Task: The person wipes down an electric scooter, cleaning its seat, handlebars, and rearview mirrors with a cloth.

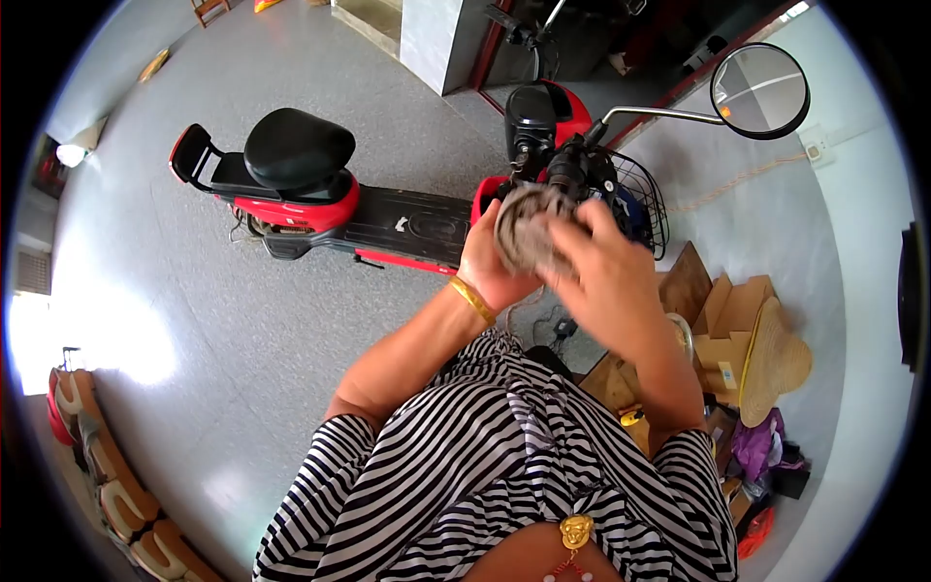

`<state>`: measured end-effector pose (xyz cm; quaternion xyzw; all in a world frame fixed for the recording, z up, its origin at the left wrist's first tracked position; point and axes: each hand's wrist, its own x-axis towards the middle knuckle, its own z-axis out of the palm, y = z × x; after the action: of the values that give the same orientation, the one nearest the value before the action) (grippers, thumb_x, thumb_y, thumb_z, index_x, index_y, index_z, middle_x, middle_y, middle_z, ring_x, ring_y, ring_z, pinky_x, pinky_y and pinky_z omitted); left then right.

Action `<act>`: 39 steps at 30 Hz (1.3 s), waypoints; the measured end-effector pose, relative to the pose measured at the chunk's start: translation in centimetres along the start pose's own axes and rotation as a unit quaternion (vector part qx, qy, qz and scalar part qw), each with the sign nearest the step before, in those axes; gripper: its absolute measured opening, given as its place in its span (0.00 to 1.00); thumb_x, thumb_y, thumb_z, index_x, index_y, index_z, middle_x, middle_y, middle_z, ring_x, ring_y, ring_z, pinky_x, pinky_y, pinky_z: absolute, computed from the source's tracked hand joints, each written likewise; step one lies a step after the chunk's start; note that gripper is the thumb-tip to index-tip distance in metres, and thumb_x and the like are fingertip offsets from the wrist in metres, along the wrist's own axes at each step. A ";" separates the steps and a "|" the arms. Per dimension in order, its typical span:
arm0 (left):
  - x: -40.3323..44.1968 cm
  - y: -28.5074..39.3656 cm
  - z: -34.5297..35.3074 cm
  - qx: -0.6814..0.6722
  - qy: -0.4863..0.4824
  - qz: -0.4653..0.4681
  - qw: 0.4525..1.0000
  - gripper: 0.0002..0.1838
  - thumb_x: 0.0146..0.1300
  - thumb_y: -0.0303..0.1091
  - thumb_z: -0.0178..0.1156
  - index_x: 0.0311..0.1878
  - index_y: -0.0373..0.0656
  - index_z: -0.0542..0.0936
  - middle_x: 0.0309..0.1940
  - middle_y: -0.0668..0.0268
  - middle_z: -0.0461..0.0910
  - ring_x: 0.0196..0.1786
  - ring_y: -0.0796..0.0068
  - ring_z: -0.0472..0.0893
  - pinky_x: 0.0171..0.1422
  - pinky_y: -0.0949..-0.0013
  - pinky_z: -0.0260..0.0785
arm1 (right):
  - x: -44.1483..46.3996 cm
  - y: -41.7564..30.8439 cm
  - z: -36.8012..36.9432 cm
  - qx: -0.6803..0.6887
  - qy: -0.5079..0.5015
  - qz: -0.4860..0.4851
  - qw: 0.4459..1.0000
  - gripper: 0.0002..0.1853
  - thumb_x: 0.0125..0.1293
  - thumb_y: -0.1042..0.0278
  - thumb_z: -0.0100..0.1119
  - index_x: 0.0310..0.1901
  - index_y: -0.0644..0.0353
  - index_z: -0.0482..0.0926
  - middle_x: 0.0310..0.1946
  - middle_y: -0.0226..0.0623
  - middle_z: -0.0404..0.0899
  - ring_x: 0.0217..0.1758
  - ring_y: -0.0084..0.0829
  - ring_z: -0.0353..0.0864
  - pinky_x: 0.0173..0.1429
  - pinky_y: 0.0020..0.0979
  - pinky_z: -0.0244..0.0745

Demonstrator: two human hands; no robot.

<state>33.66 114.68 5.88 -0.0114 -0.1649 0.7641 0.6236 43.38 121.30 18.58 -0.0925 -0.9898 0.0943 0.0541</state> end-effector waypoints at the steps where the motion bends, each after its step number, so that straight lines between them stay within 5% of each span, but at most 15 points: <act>1: 0.0 -0.2 0.5 -0.009 0.076 0.012 0.997 0.32 0.65 0.53 0.27 0.63 0.38 0.55 0.61 0.54 0.60 0.64 0.58 0.59 0.68 0.55 0.46 | -0.7 -0.6 -0.3 0.022 -0.014 -0.018 0.999 0.18 0.50 0.63 0.59 0.45 0.52 0.74 0.38 0.38 0.67 0.32 0.40 0.76 0.33 0.36 0.72; 3: 0.2 -0.7 1.0 0.029 0.080 0.009 0.996 0.30 0.65 0.50 0.29 0.61 0.38 0.60 0.59 0.54 0.62 0.62 0.58 0.62 0.67 0.57 0.49 | -0.6 -0.5 -0.7 0.007 -0.002 -0.074 0.997 0.17 0.49 0.65 0.59 0.44 0.55 0.74 0.38 0.40 0.67 0.27 0.41 0.77 0.26 0.35 0.72; 5: -0.1 -0.6 -0.4 -0.017 -0.059 0.007 0.998 0.27 0.65 0.48 0.30 0.58 0.39 0.63 0.56 0.56 0.66 0.59 0.60 0.65 0.65 0.57 0.54 | 0.5 -0.3 -1.5 -0.053 -0.046 -0.065 0.995 0.16 0.49 0.66 0.59 0.42 0.55 0.74 0.37 0.41 0.67 0.27 0.40 0.78 0.28 0.36 0.72; 6: 0.2 -0.5 -0.4 -0.054 0.031 0.020 0.998 0.33 0.64 0.58 0.24 0.57 0.43 0.66 0.55 0.57 0.68 0.58 0.59 0.67 0.64 0.56 0.55 | 1.4 -0.2 -1.8 -0.063 -0.043 -0.058 0.995 0.14 0.48 0.67 0.60 0.39 0.55 0.76 0.37 0.41 0.69 0.28 0.39 0.78 0.32 0.38 0.72; 7: 0.3 -0.4 -0.5 -0.080 -0.036 -0.002 0.996 0.31 0.65 0.57 0.24 0.58 0.45 0.65 0.56 0.59 0.67 0.59 0.62 0.66 0.65 0.54 0.52 | 2.7 0.2 -1.8 -0.064 -0.041 -0.058 0.995 0.14 0.48 0.67 0.60 0.39 0.55 0.76 0.37 0.41 0.69 0.28 0.39 0.78 0.32 0.38 0.72; 10: 0.5 -1.2 0.2 -0.001 0.074 0.044 0.996 0.36 0.63 0.60 0.22 0.60 0.40 0.60 0.59 0.57 0.64 0.62 0.59 0.62 0.67 0.49 0.46 | 7.6 2.3 -0.9 -0.182 -0.056 -0.049 0.981 0.13 0.48 0.64 0.55 0.38 0.54 0.77 0.36 0.42 0.71 0.37 0.42 0.76 0.40 0.39 0.70; 19: 0.3 -1.6 0.7 -0.065 0.039 0.054 0.996 0.36 0.64 0.58 0.25 0.63 0.34 0.53 0.61 0.48 0.58 0.65 0.55 0.57 0.68 0.50 0.45 | 16.3 3.4 3.1 -0.387 -0.166 -0.035 0.906 0.13 0.46 0.60 0.56 0.32 0.55 0.82 0.32 0.38 0.81 0.39 0.34 0.80 0.40 0.32 0.73; 21: 0.3 -1.5 0.8 -0.060 0.043 0.061 0.995 0.37 0.64 0.58 0.25 0.63 0.34 0.53 0.61 0.48 0.58 0.65 0.55 0.57 0.68 0.49 0.45 | 15.3 2.9 2.8 -0.345 -0.185 -0.018 0.920 0.13 0.47 0.59 0.56 0.33 0.54 0.82 0.35 0.38 0.80 0.39 0.34 0.80 0.40 0.31 0.73; 26: 0.1 -1.4 0.7 -0.032 0.098 0.076 0.992 0.36 0.64 0.59 0.26 0.63 0.37 0.55 0.60 0.51 0.60 0.64 0.57 0.58 0.68 0.49 0.44 | 10.2 2.5 2.9 -0.255 -0.029 -0.075 0.964 0.11 0.44 0.62 0.56 0.29 0.58 0.78 0.34 0.42 0.73 0.33 0.41 0.77 0.37 0.39 0.72; 28: -0.1 -1.1 -0.6 -0.026 -0.110 0.049 0.992 0.32 0.64 0.58 0.29 0.62 0.44 0.59 0.60 0.58 0.61 0.64 0.60 0.58 0.68 0.49 0.43 | 7.7 1.6 2.1 -0.167 -0.023 -0.089 0.982 0.12 0.44 0.62 0.57 0.29 0.59 0.76 0.33 0.42 0.70 0.32 0.41 0.77 0.36 0.40 0.71; 29: -0.1 -1.1 -0.6 -0.024 -0.105 0.048 0.993 0.32 0.64 0.58 0.29 0.62 0.44 0.59 0.60 0.58 0.61 0.64 0.60 0.58 0.68 0.49 0.43 | 6.5 1.5 2.4 -0.153 0.029 -0.100 0.983 0.12 0.45 0.62 0.57 0.30 0.60 0.75 0.32 0.41 0.69 0.32 0.41 0.76 0.35 0.39 0.71; 31: -0.1 -1.4 1.3 0.044 0.100 0.091 0.990 0.32 0.64 0.59 0.25 0.62 0.48 0.60 0.63 0.63 0.58 0.65 0.61 0.57 0.66 0.49 0.44 | 4.5 1.0 2.0 -0.084 0.080 -0.048 0.992 0.13 0.46 0.62 0.59 0.30 0.60 0.74 0.32 0.41 0.70 0.30 0.40 0.77 0.32 0.37 0.73; 35: -0.7 -0.6 1.4 0.008 0.023 0.051 0.998 0.31 0.62 0.59 0.32 0.62 0.50 0.59 0.62 0.61 0.59 0.65 0.63 0.57 0.67 0.51 0.42 | 0.5 1.5 0.8 0.035 0.115 -0.031 0.992 0.15 0.45 0.62 0.60 0.34 0.61 0.73 0.32 0.41 0.70 0.32 0.41 0.76 0.34 0.35 0.72; 39: -2.2 1.5 0.0 0.087 0.055 0.124 0.987 0.37 0.55 0.62 0.43 0.63 0.49 0.57 0.63 0.58 0.57 0.65 0.62 0.55 0.66 0.47 0.43 | -5.1 6.0 -0.4 0.417 0.008 -0.005 0.909 0.25 0.42 0.62 0.59 0.43 0.67 0.72 0.38 0.42 0.72 0.39 0.34 0.75 0.44 0.29 0.69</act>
<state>32.77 112.31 5.07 -0.0196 -0.0605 0.8450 0.5309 49.44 126.21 17.31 -0.0575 -0.8602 0.4976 0.0957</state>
